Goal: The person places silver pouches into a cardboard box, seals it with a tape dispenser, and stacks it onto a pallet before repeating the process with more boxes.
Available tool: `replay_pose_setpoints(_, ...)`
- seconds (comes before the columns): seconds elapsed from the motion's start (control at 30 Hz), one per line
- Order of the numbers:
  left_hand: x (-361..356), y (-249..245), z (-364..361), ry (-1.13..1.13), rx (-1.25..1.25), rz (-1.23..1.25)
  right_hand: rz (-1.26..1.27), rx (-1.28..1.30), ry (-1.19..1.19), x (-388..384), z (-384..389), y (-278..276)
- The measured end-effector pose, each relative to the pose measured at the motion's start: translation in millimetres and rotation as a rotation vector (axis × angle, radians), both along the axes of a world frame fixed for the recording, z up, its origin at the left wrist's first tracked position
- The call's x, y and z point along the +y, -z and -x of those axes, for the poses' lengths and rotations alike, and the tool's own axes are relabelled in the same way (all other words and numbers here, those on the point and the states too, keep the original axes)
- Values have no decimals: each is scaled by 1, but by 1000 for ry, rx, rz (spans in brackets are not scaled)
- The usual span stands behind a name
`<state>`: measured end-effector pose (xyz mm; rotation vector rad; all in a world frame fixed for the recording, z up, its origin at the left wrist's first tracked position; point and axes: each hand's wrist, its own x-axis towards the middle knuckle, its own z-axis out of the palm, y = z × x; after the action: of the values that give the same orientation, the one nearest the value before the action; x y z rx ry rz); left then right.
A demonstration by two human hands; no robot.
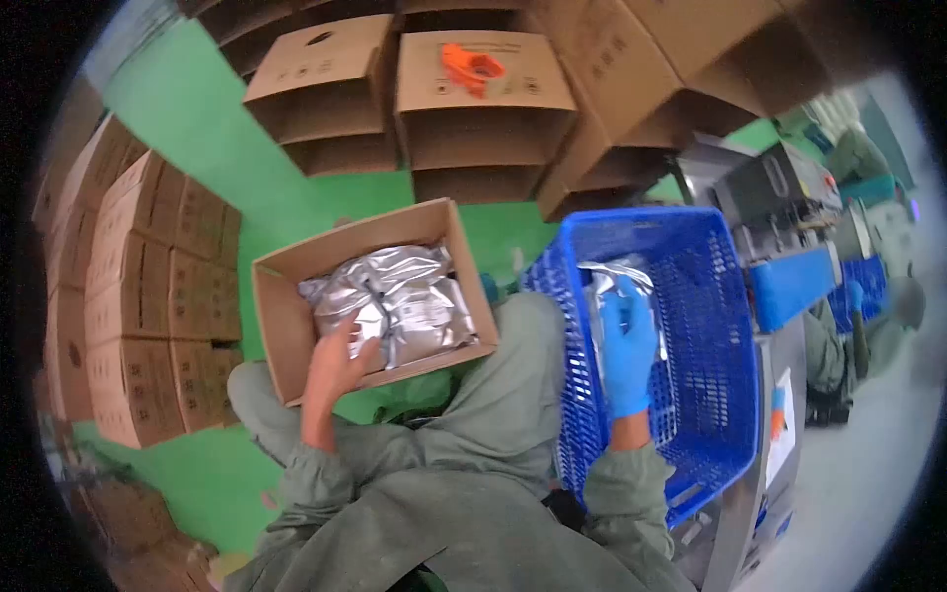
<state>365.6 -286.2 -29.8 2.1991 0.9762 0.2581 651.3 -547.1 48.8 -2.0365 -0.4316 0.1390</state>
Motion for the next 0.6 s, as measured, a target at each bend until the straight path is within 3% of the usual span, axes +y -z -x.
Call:
replay_pose_setpoints(0.03,2,-5,2,29,-4,62,7,47,131,-31,-31,20)
replay_pose_setpoints(0.1,4,-10,13,80,-16,112,162,-269,136,-111,-92,113)
replay_pose_setpoints(0.17,-1,-21,23,56,2,139,657,140,0,-237,-157,251)
replay_pose_setpoints(0.23,-3,-24,39,7,25,168,656,218,130,-304,-158,355)
replay_pose_setpoints(0.3,-5,-21,59,-33,-2,165,60,973,451,-267,-134,318)
replay_pose_setpoints(0.33,-5,-24,66,-62,-23,197,81,965,419,-252,-145,323)
replay_pose_setpoints(0.4,-10,-41,67,-123,-55,207,85,749,587,-233,-163,360)
replay_pose_setpoints(0.43,-8,-49,68,-142,-82,208,-23,842,421,-242,-184,368)
replay_pose_setpoints(0.5,-5,-52,71,-176,-60,143,37,861,581,-204,-188,346)
replay_pose_setpoints(0.6,-6,-41,67,-195,-135,176,-97,724,327,-232,-201,380)
